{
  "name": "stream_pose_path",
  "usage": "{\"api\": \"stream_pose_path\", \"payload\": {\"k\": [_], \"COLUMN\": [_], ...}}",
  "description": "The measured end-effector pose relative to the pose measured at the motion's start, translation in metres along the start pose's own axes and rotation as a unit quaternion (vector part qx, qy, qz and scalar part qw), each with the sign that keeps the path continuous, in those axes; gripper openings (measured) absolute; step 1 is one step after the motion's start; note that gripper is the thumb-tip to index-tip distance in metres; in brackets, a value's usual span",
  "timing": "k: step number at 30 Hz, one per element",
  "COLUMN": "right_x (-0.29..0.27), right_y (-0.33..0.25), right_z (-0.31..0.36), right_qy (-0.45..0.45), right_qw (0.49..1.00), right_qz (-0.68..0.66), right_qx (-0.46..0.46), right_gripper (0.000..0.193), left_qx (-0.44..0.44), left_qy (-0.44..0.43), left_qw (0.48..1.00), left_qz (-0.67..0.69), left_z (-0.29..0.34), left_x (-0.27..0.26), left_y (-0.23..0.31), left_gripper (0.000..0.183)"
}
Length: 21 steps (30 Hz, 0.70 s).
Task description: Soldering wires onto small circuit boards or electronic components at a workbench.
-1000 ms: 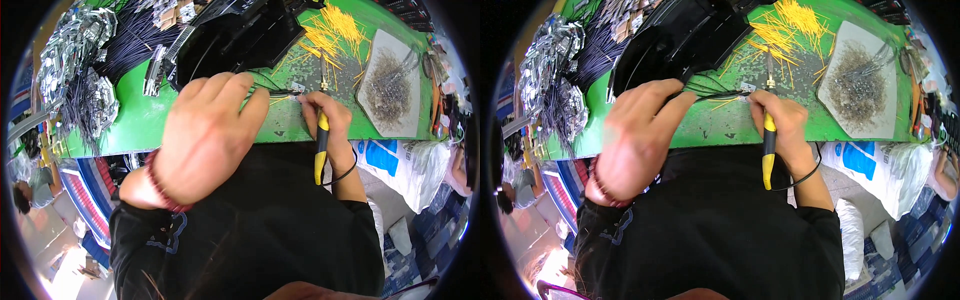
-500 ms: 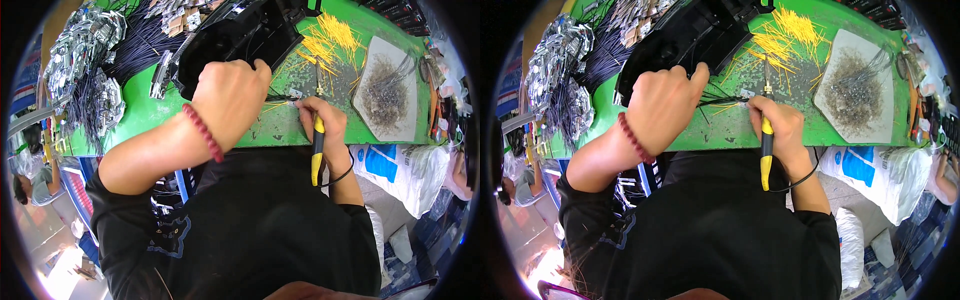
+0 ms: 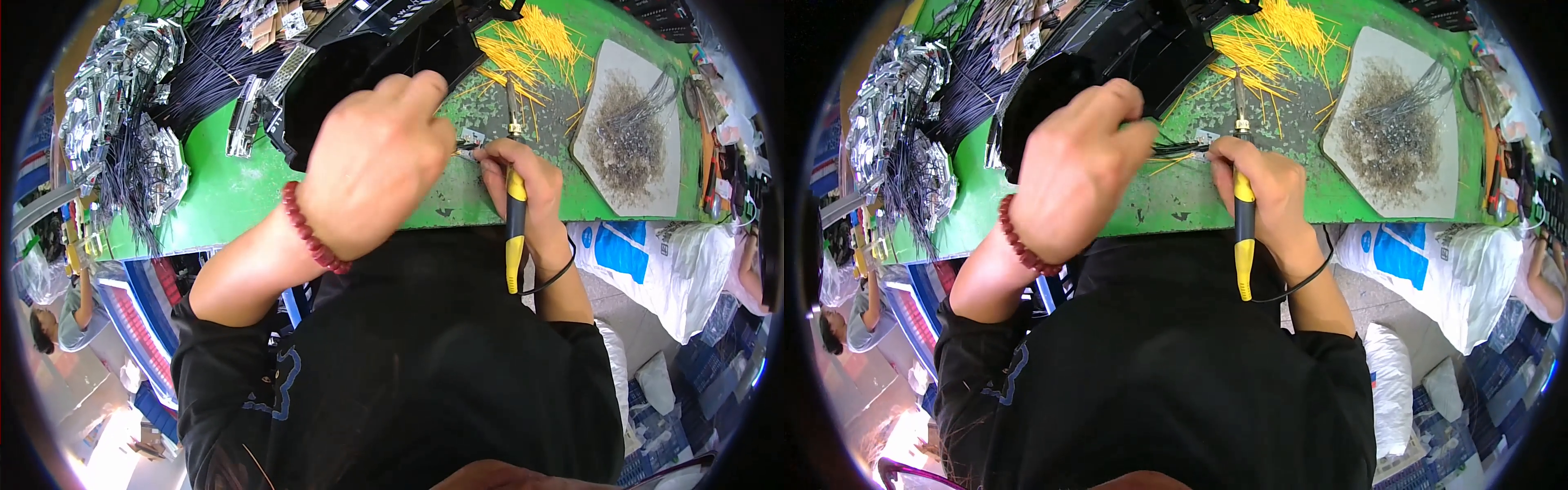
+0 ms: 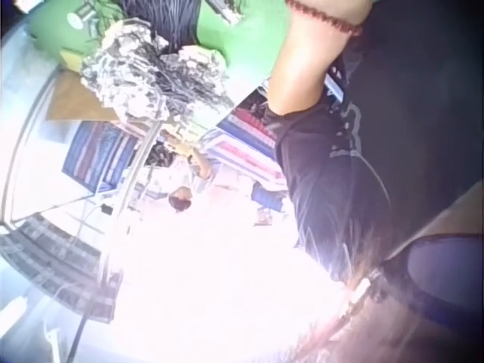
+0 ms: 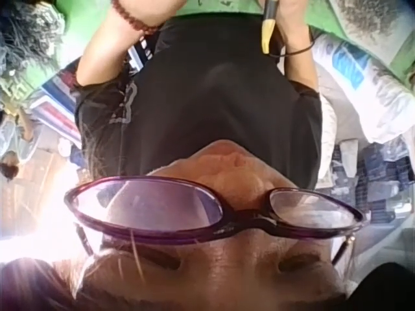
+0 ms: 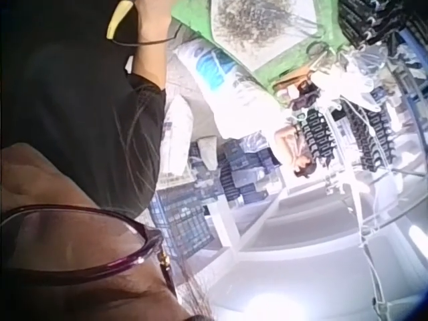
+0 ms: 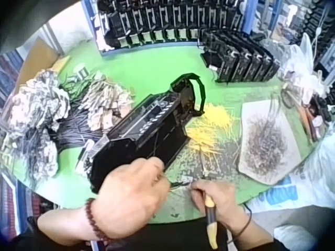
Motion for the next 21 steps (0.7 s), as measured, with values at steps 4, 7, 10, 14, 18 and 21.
{"api": "stream_pose_path", "payload": {"k": [4,7,10,14,18,21], "right_x": [0.000,-0.002,-0.002,-0.004,-0.014,-0.006], "right_y": [-0.004,-0.004,-0.001,0.007,-0.005,-0.009], "right_z": [-0.002,0.000,0.002,0.010,0.011,0.011], "right_qy": [0.015,-0.004,-0.013,0.045,0.008,0.027], "right_qw": [1.000,1.000,0.994,0.983,0.974,0.977], "right_qz": [0.008,0.001,-0.088,-0.169,-0.215,-0.193], "right_qx": [-0.004,0.029,0.071,0.058,0.072,0.087], "right_gripper": [0.027,0.027,0.026,0.026,0.039,0.043], "left_qx": [0.081,0.070,0.036,-0.008,-0.016,-0.030], "left_qy": [0.085,0.035,0.047,0.080,0.092,0.096], "left_qw": [0.987,0.987,0.984,0.977,0.974,0.967], "left_qz": [0.109,0.141,0.166,0.198,0.207,0.233], "left_z": [-0.001,0.009,0.013,0.014,0.013,0.012], "left_x": [0.015,0.034,0.057,0.069,0.074,0.074], "left_y": [0.016,0.013,0.007,0.008,0.009,0.011], "left_gripper": [0.013,0.011,0.011,0.008,0.010,0.010]}}
Point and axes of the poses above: each hand's wrist, its own z-axis away from the middle knuckle, its own x-axis out of the palm, y = z × x, the point moved 1 cm from there along -z, towards the middle knuckle, and after that the axes turned 5 degrees about x, right-handed, at the moved point
